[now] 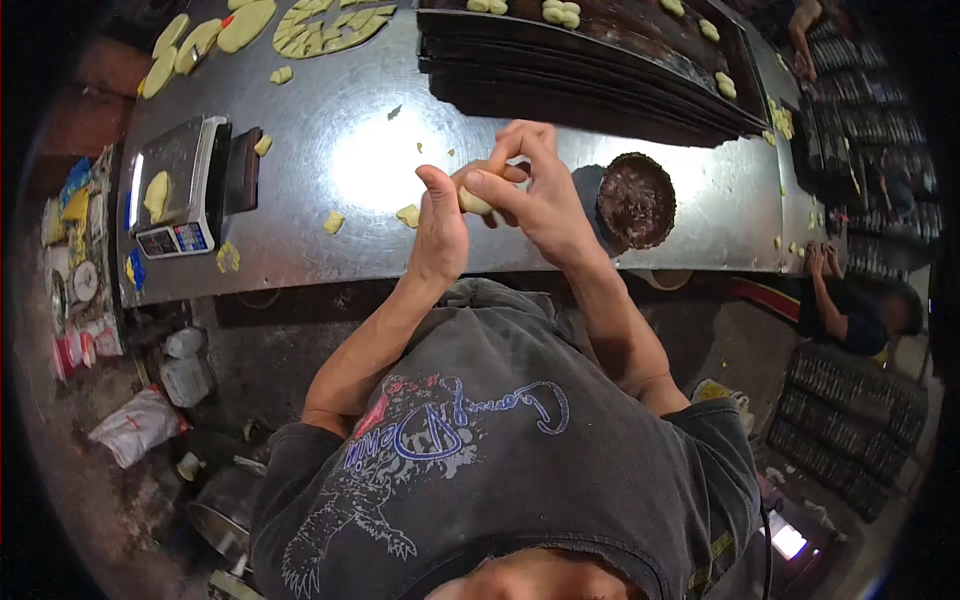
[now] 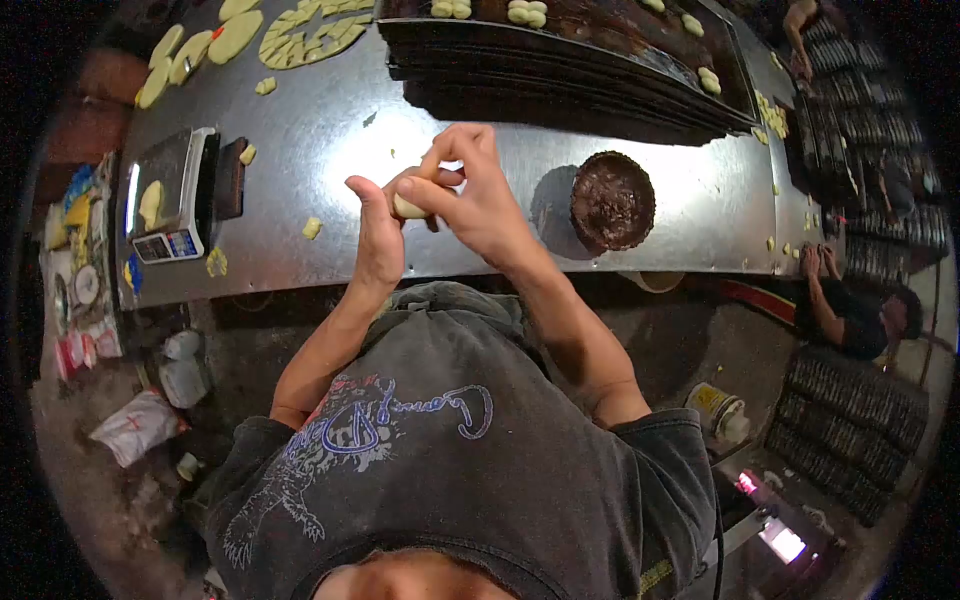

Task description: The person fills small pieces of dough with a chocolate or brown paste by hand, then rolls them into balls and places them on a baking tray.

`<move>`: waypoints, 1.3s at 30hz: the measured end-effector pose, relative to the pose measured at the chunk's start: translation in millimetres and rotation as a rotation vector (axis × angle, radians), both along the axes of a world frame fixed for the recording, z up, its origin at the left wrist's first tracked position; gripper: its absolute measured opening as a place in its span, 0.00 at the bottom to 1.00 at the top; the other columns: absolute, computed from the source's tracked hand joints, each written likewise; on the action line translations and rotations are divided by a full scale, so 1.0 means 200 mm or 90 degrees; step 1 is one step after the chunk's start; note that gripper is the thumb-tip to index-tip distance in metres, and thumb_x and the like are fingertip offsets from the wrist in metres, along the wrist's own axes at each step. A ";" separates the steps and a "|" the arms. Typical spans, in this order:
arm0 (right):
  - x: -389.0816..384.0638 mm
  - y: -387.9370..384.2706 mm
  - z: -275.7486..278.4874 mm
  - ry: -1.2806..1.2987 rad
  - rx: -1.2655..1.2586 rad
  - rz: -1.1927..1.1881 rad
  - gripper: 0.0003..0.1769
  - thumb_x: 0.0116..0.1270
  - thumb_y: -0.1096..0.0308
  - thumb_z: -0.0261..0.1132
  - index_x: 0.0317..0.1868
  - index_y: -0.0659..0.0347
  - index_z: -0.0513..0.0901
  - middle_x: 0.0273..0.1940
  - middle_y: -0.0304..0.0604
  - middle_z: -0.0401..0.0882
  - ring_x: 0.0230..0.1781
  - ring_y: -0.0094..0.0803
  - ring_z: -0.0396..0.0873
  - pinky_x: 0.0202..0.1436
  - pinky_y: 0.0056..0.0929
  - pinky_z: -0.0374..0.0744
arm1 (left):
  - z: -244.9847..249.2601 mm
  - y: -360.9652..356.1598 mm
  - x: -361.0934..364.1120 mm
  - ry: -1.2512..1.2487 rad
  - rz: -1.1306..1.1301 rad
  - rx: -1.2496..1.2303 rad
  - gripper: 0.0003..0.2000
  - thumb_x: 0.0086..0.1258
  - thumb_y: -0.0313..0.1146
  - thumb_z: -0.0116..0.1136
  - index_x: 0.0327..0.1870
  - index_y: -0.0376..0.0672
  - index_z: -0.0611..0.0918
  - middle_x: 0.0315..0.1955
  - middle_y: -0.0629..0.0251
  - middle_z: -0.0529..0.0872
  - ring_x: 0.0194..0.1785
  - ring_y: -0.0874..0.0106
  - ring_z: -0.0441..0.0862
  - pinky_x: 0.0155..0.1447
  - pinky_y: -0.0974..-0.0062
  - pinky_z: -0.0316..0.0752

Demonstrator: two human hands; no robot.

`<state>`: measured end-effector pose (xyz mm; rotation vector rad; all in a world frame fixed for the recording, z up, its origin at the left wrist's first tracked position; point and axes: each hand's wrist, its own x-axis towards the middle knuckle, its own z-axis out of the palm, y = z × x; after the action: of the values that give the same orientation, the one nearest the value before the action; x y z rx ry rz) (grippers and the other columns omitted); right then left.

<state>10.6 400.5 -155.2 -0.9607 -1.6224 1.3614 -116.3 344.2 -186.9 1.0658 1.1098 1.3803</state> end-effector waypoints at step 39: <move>-0.50 -0.46 -0.82 -0.235 -0.148 -0.023 0.18 0.77 0.62 0.63 0.59 0.65 0.81 0.54 0.52 0.81 0.52 0.41 0.82 0.57 0.36 0.80 | -1.38 0.55 -2.28 0.842 0.157 -0.010 0.18 0.65 0.22 0.59 0.58 0.35 0.79 0.43 0.46 0.85 0.48 0.47 0.83 0.57 0.54 0.76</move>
<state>-88.9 308.2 -318.6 -1.4423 -1.7236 1.4315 -571.9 454.1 -462.2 1.9464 2.2127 0.7065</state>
